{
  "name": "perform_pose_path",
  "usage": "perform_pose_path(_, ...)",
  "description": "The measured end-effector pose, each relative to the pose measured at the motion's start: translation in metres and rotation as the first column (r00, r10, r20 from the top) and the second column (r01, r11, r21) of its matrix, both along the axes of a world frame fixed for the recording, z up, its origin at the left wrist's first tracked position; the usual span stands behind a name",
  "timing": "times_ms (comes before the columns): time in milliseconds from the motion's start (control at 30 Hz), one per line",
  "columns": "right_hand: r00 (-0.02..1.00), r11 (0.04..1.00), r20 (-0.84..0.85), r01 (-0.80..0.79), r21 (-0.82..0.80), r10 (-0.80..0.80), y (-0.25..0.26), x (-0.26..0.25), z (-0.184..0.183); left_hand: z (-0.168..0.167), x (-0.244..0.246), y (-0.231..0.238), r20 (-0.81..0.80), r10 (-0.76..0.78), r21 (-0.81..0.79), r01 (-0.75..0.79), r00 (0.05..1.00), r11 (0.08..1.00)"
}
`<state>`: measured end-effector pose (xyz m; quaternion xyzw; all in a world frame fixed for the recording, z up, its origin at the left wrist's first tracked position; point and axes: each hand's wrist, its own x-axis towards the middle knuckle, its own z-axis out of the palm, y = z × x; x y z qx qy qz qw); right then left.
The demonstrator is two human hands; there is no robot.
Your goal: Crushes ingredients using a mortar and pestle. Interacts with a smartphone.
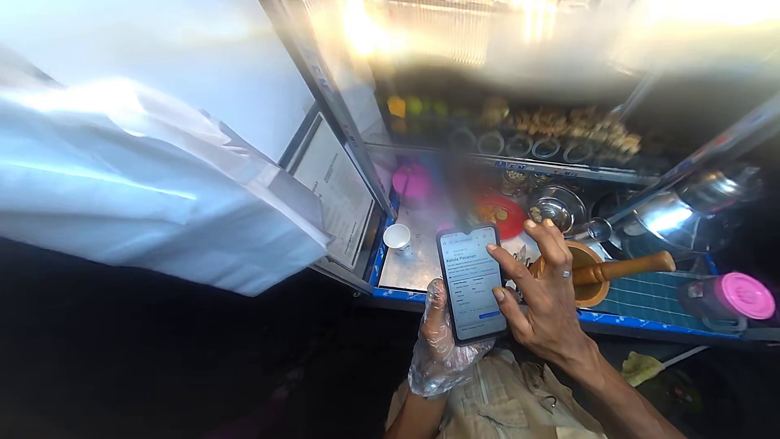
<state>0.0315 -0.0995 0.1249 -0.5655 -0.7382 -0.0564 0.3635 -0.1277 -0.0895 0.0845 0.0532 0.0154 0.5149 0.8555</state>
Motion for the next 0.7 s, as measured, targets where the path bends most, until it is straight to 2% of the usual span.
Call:
perform_pose_path(167, 0.994, 0.996, -0.102, -0.042, 0.074, 0.049, -0.007, 0.001, -0.006, -0.004, -0.001, 0.003, 0.049, -0.002, 0.032, 0.001, 0.999, 1.0)
perform_pose_path(300, 0.988, 0.996, -0.131, -0.071, 0.047, 0.076, -0.015, 0.001, -0.014, -0.007, -0.002, 0.005, 0.054, -0.004, -0.02, 0.005, 0.999, 1.0)
perform_pose_path(700, 0.974, 0.982, -0.128, -0.188, -0.018, 0.185, -0.034, -0.004, -0.03, -0.016, -0.001, 0.009, 0.065, -0.041, 0.019, 0.04, 0.997, 0.999)
